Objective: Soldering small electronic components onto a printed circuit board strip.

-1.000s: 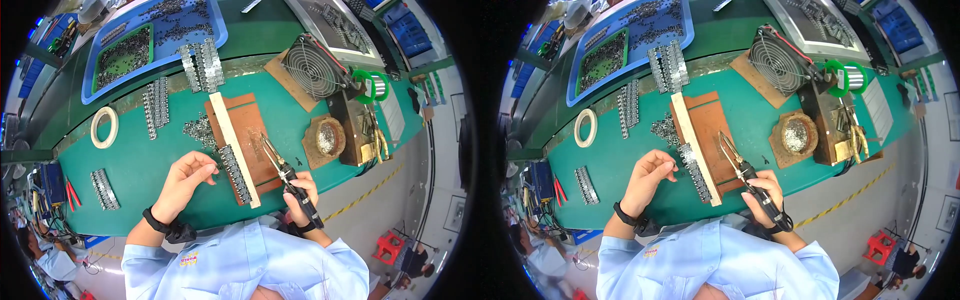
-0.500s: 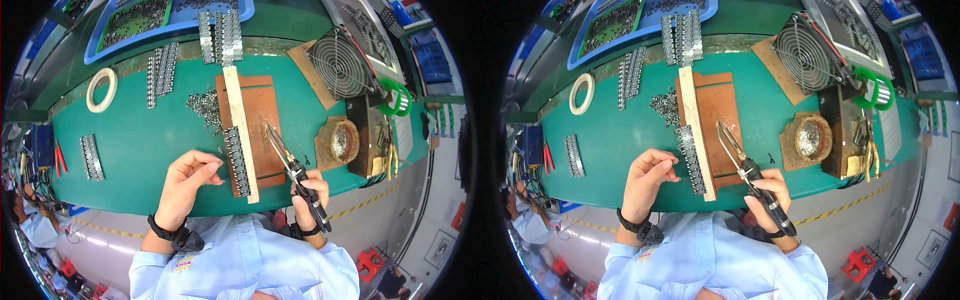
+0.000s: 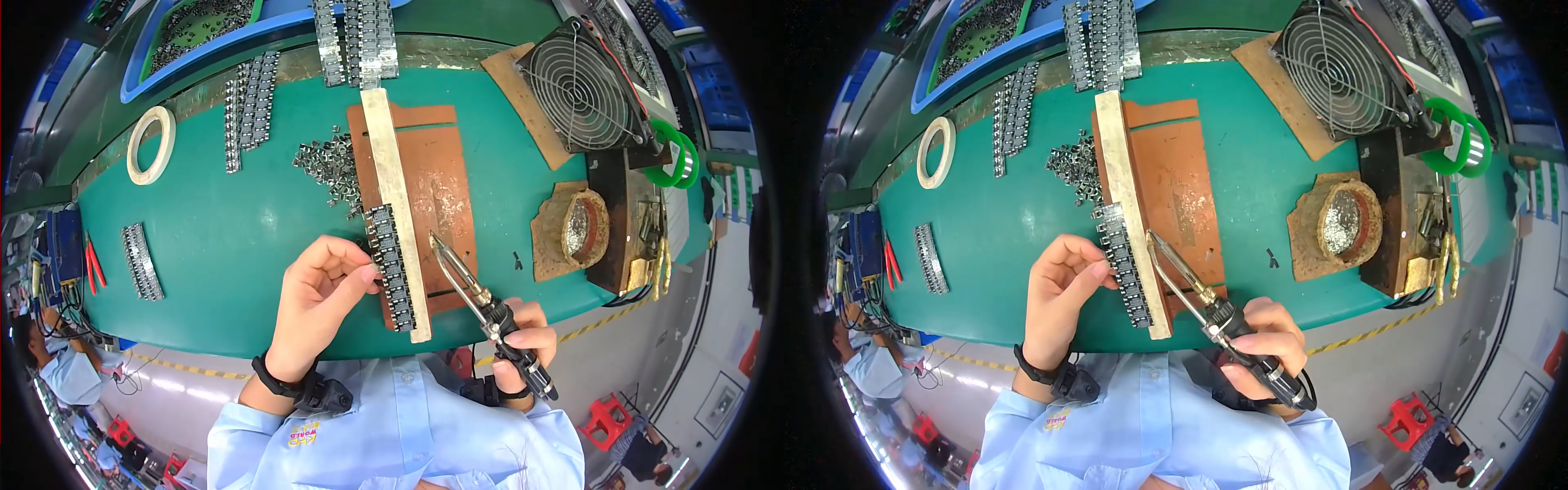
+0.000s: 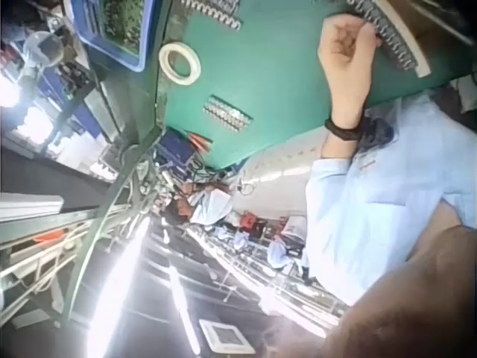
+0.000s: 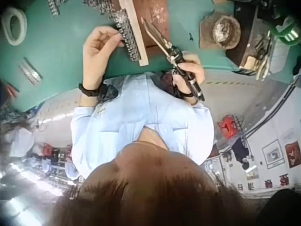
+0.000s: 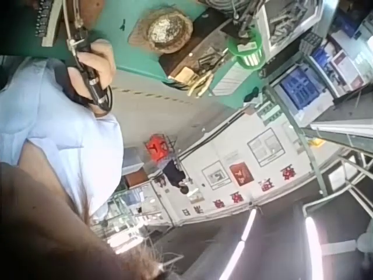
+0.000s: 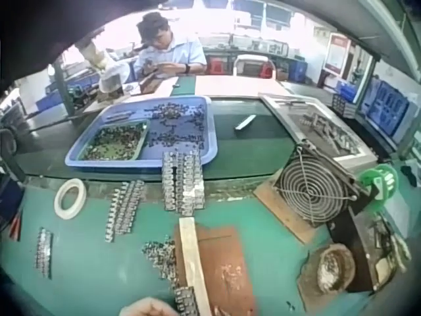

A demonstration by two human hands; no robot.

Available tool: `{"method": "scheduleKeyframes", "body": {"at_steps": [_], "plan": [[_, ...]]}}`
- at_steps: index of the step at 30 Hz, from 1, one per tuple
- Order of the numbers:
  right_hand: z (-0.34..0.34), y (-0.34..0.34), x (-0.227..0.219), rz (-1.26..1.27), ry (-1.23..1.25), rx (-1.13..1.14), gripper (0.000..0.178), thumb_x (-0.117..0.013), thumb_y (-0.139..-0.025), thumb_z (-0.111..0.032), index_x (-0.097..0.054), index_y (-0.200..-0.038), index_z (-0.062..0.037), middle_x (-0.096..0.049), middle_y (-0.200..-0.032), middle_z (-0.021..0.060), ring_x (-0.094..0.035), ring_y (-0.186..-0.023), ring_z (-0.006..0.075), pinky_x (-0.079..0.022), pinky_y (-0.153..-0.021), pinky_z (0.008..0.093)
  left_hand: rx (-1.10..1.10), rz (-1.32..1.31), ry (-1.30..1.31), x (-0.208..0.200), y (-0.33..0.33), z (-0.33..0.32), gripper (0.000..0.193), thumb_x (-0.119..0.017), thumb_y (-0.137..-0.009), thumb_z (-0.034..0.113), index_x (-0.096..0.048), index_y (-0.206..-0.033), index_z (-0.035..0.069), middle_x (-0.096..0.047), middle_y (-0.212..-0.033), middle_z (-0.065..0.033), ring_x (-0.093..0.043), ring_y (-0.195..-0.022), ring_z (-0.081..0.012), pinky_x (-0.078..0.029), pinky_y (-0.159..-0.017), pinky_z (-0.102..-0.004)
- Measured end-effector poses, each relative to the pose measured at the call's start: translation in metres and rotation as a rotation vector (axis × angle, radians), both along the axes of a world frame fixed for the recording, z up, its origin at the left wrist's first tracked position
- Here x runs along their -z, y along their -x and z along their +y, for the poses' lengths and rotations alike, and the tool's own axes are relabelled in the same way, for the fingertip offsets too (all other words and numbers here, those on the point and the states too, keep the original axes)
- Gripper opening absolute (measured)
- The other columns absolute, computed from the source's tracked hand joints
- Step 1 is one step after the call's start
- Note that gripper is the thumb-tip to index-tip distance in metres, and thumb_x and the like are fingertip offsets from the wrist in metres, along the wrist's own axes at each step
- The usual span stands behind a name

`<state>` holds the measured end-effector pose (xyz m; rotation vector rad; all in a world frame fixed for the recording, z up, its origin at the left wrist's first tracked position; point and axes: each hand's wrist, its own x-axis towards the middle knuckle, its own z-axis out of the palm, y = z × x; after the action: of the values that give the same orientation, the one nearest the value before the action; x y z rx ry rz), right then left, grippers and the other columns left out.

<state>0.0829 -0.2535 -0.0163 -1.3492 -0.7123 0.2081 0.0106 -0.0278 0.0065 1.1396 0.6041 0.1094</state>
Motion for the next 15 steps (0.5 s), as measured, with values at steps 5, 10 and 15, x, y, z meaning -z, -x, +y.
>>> {"method": "scheduleKeyframes", "body": {"at_steps": [5,10,15], "plan": [[0.0010,-0.0031,-0.0012,-0.094,0.003,-0.039,0.036,-0.073,-0.066,-0.013,-0.054,-0.095,-0.0064,-0.051,-0.080,0.0124,-0.046,-0.061,0.0198,-0.036,-0.053,0.0314,-0.017,-0.006,0.054,-0.0020,-0.0023,0.0011,0.007,-0.055,-0.083,0.003,-0.050,-0.087,0.002,-0.057,-0.081,-0.0030,-0.056,-0.075,-0.0104,-0.044,-0.070,-0.0218],[0.0040,-0.0012,-0.0057,-0.122,0.036,-0.066,0.036,-0.073,-0.065,-0.014,-0.054,-0.095,-0.0066,-0.050,-0.078,0.0117,-0.045,-0.059,0.0194,-0.034,-0.051,0.0308,0.018,-0.012,0.060,0.0000,0.0005,0.0038,0.007,-0.056,-0.083,0.003,-0.050,-0.086,0.003,-0.056,-0.082,-0.0026,-0.055,-0.076,-0.0099,-0.043,-0.071,-0.0212],[0.0056,0.0009,-0.0067,-0.131,0.045,-0.057,0.037,-0.074,-0.064,-0.014,-0.055,-0.094,-0.0061,-0.050,-0.077,0.0112,-0.044,-0.057,0.0193,-0.034,-0.050,0.0305,0.030,-0.005,0.082,-0.0005,0.0015,0.0041,0.007,-0.056,-0.083,0.004,-0.050,-0.086,0.003,-0.056,-0.082,-0.0023,-0.055,-0.076,-0.0095,-0.042,-0.071,-0.0210]]}}
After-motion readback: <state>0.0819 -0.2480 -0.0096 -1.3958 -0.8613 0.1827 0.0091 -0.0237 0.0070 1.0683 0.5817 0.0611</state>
